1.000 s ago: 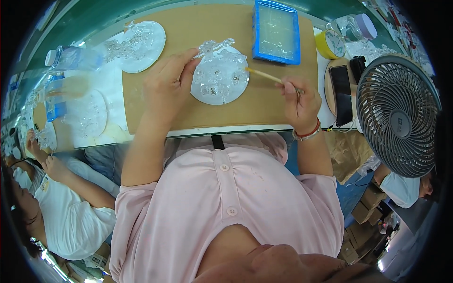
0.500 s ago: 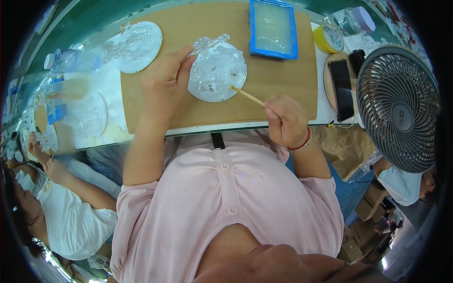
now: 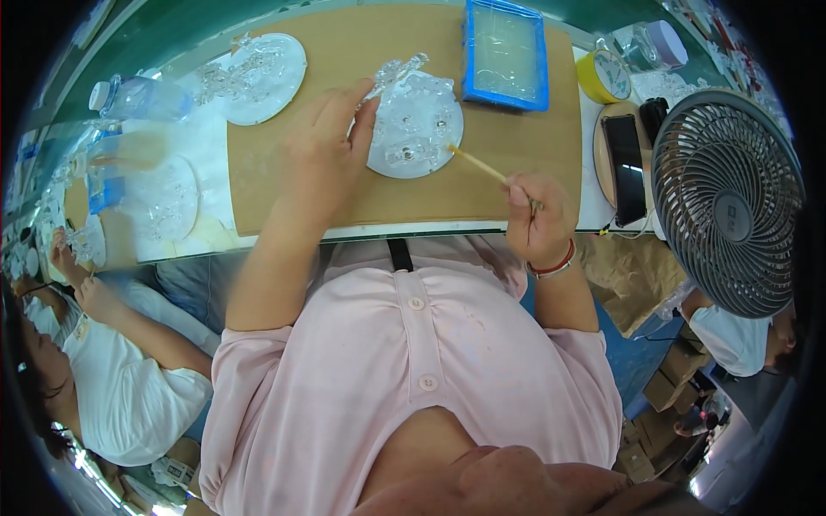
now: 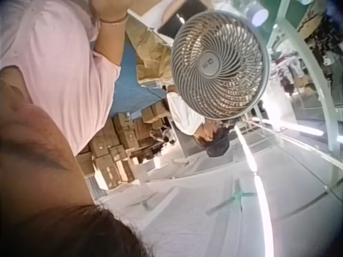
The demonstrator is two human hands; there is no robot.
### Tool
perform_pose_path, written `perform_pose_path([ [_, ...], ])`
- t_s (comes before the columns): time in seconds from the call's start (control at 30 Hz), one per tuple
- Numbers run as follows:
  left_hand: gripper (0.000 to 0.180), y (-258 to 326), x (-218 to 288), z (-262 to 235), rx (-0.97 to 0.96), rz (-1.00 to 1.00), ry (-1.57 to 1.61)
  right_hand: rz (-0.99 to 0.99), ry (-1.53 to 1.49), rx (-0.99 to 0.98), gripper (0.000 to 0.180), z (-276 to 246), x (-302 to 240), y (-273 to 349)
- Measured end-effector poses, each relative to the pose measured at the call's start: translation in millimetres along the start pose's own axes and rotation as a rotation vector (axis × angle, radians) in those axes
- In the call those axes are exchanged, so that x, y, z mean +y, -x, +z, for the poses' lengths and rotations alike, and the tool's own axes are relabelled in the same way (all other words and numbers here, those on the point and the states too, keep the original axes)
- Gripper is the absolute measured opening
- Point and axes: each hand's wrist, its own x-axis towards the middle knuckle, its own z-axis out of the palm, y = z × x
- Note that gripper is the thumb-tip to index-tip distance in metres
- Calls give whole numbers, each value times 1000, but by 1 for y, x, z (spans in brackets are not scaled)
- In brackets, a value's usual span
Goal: Applying glue to decorative crystal components with a brush on an assembly line.
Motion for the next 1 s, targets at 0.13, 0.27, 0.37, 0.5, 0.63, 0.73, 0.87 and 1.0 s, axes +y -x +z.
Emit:
perform_pose_path([
  [0.13, 30, -23, 3, -10, -58, -2, 185, -23, -89, -47, 4, 3, -10, 2],
  [0.27, 33, -48, -3, -21, -190, 173, 142, -19, 54, 21, 3, 5, -7, -1],
  [0.37, 30, -54, -8, -25, -467, 101, 234, -62, 19, -2, 4, 7, -16, 1],
  [0.5, 25, -48, -4, -34, -468, 128, 151, -61, -63, -44, 4, 11, -18, 3],
  [0.63, 21, -32, 3, -42, -358, 121, 91, 158, 57, 8, 2, 5, -7, -4],
  [0.73, 24, -21, 3, -40, -278, 129, 87, 51, 59, 45, 1, 7, -2, -5],
  [0.87, 27, -18, 2, -35, -281, 93, 38, -43, -19, -45, 4, 6, -14, -2],
  [1.0, 49, -24, -14, -35, -330, 130, 219, 1, -19, -16, 4, 8, -11, -1],
])
